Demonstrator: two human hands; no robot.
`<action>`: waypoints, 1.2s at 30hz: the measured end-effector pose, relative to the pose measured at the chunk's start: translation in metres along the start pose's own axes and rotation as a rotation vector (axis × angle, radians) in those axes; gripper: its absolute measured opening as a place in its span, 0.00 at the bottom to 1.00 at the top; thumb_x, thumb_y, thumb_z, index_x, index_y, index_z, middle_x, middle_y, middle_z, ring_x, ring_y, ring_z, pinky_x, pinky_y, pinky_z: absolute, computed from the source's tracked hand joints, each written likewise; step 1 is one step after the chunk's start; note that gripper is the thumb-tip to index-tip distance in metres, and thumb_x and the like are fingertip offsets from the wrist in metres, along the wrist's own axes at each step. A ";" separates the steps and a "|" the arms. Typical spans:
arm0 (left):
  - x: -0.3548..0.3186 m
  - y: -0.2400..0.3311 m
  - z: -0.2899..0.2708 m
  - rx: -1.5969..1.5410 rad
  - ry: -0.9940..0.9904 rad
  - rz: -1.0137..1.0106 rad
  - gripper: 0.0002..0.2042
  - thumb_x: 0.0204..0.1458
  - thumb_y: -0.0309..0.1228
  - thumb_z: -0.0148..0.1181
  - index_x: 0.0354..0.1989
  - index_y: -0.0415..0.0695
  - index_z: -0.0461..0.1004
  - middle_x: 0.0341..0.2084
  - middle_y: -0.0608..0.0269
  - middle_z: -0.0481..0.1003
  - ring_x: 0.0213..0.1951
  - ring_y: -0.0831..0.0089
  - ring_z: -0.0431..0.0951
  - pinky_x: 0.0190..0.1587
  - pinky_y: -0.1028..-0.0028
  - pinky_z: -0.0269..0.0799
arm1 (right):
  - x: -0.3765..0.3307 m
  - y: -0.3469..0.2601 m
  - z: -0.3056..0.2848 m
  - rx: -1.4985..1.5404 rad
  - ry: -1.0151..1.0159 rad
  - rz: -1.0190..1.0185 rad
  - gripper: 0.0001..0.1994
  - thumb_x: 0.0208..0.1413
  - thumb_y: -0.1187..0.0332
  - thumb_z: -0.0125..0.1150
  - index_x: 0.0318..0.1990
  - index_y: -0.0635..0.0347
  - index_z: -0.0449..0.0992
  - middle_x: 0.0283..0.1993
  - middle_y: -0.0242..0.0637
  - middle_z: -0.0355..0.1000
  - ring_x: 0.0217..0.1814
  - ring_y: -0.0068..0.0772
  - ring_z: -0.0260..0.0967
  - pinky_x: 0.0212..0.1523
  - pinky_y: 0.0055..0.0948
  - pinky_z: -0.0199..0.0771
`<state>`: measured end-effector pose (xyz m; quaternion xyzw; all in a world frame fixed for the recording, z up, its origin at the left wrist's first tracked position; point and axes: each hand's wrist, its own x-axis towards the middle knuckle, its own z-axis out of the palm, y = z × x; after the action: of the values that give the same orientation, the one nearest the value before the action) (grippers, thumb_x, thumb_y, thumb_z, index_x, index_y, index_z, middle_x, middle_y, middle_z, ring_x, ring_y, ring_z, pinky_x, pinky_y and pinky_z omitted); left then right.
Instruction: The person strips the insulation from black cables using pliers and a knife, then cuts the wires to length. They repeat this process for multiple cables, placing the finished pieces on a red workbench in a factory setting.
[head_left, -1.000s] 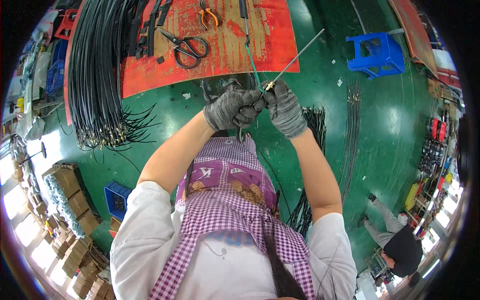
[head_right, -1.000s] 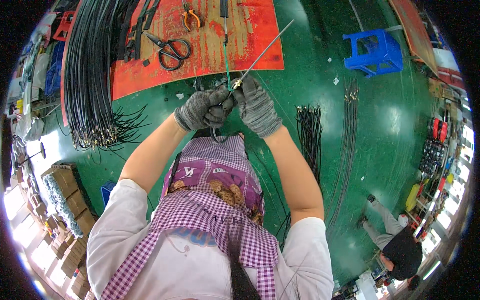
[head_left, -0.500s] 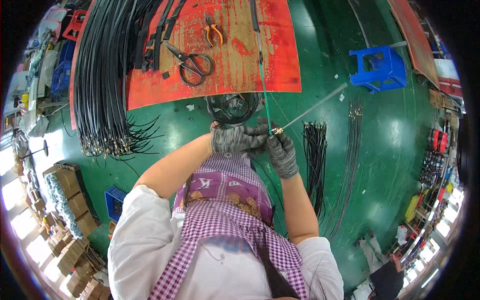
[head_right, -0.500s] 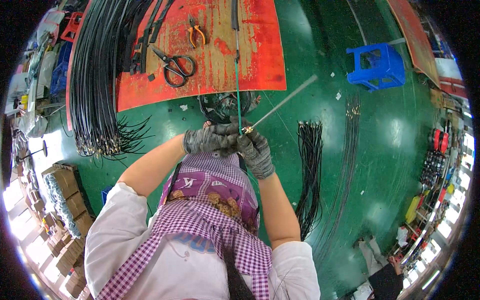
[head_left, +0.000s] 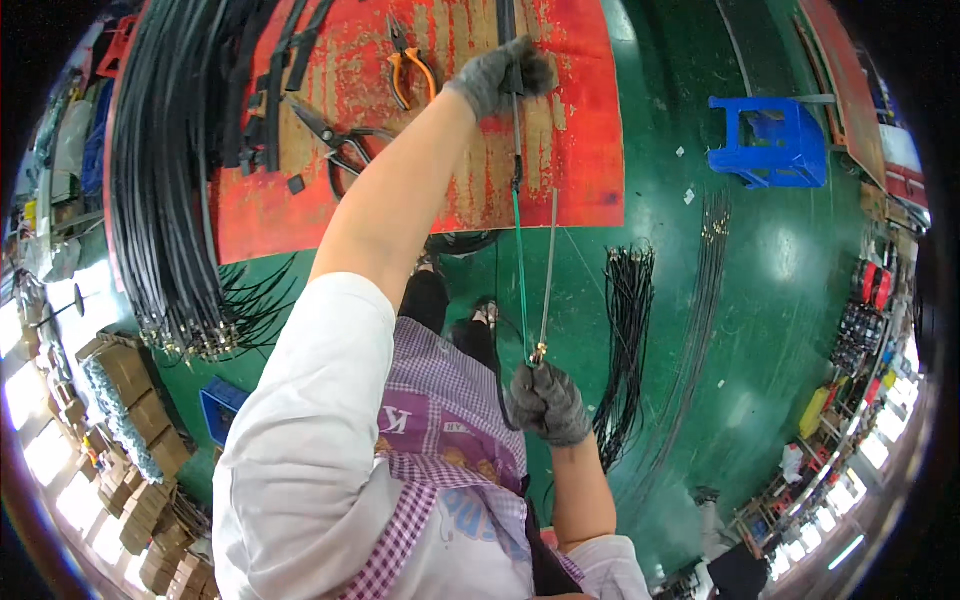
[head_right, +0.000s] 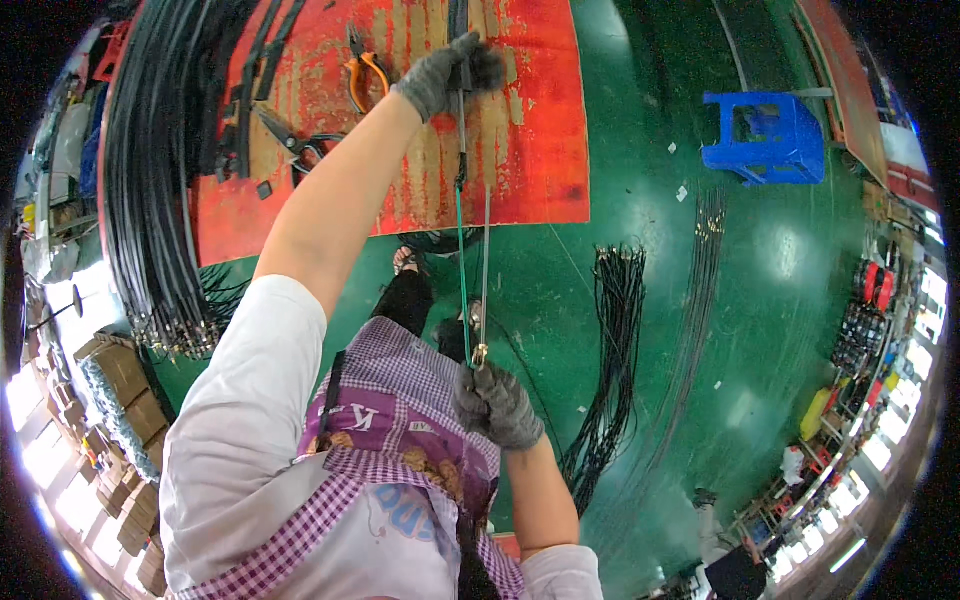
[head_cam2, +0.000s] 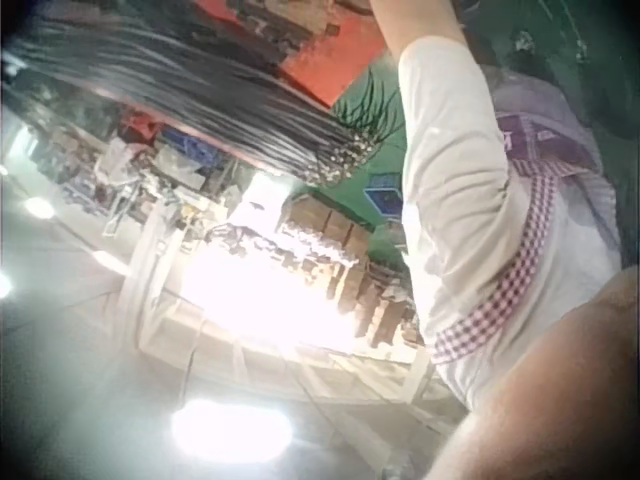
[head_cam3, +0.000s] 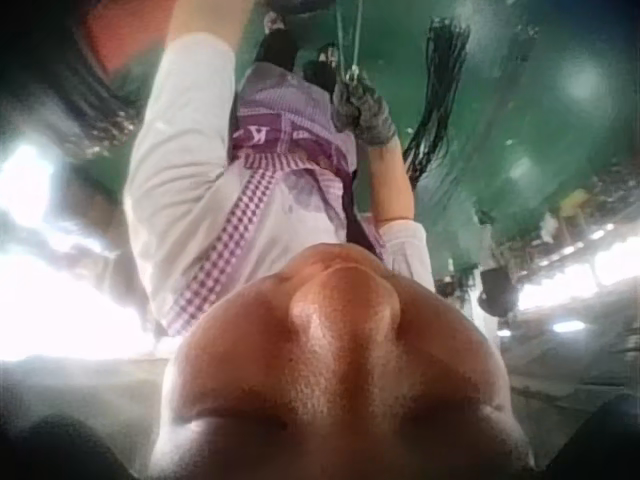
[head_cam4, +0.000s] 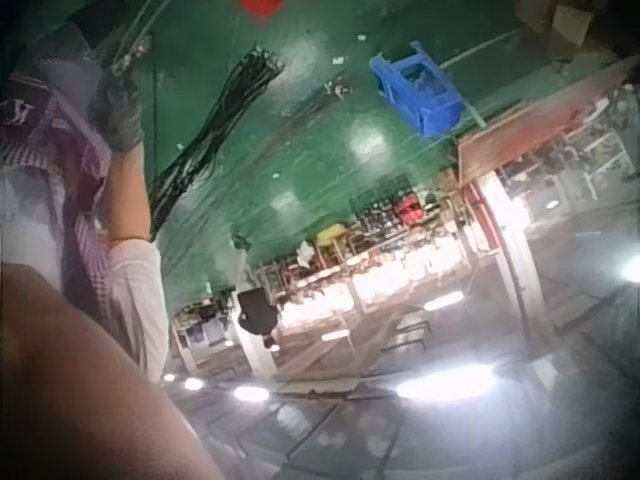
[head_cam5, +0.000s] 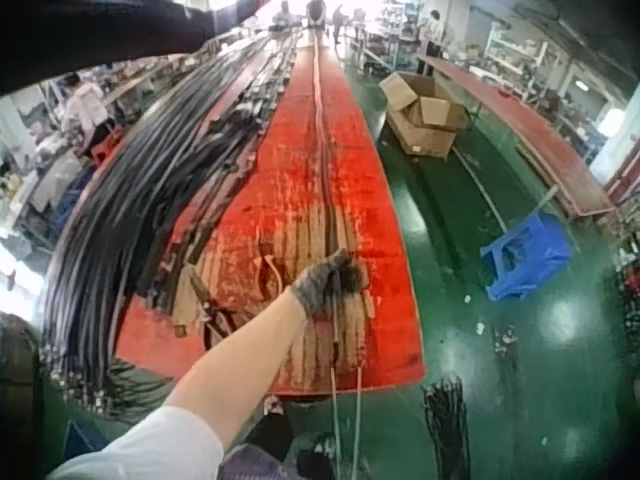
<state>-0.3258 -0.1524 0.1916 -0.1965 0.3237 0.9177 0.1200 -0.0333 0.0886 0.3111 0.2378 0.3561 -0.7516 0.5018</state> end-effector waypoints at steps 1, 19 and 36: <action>0.012 -0.002 0.000 -0.060 -0.025 0.002 0.14 0.46 0.41 0.51 0.29 0.43 0.64 0.16 0.66 0.66 0.17 0.72 0.67 0.19 0.72 0.67 | 0.004 -0.002 -0.001 -0.024 0.047 -0.005 0.18 0.46 0.49 0.49 0.22 0.56 0.62 0.11 0.24 0.50 0.09 0.18 0.45 0.10 0.19 0.43; -0.007 0.031 0.038 -0.113 0.335 -0.411 0.21 0.47 0.50 0.44 0.11 0.51 0.53 0.05 0.73 0.49 0.07 0.79 0.48 0.09 0.78 0.44 | 0.123 -0.065 0.011 -0.034 0.070 -0.053 0.16 0.48 0.53 0.49 0.30 0.59 0.65 0.11 0.21 0.50 0.08 0.13 0.43 0.08 0.14 0.40; 0.000 0.028 0.030 -0.105 0.261 -0.409 0.19 0.46 0.50 0.46 0.12 0.51 0.55 0.05 0.73 0.49 0.08 0.79 0.48 0.10 0.79 0.45 | 0.119 -0.064 0.010 -0.025 0.072 -0.053 0.15 0.50 0.55 0.47 0.31 0.59 0.66 0.12 0.21 0.51 0.08 0.12 0.42 0.07 0.14 0.41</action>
<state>-0.3439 -0.1551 0.2283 -0.3809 0.2418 0.8567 0.2500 -0.1384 0.0264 0.2516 0.2489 0.3892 -0.7510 0.4717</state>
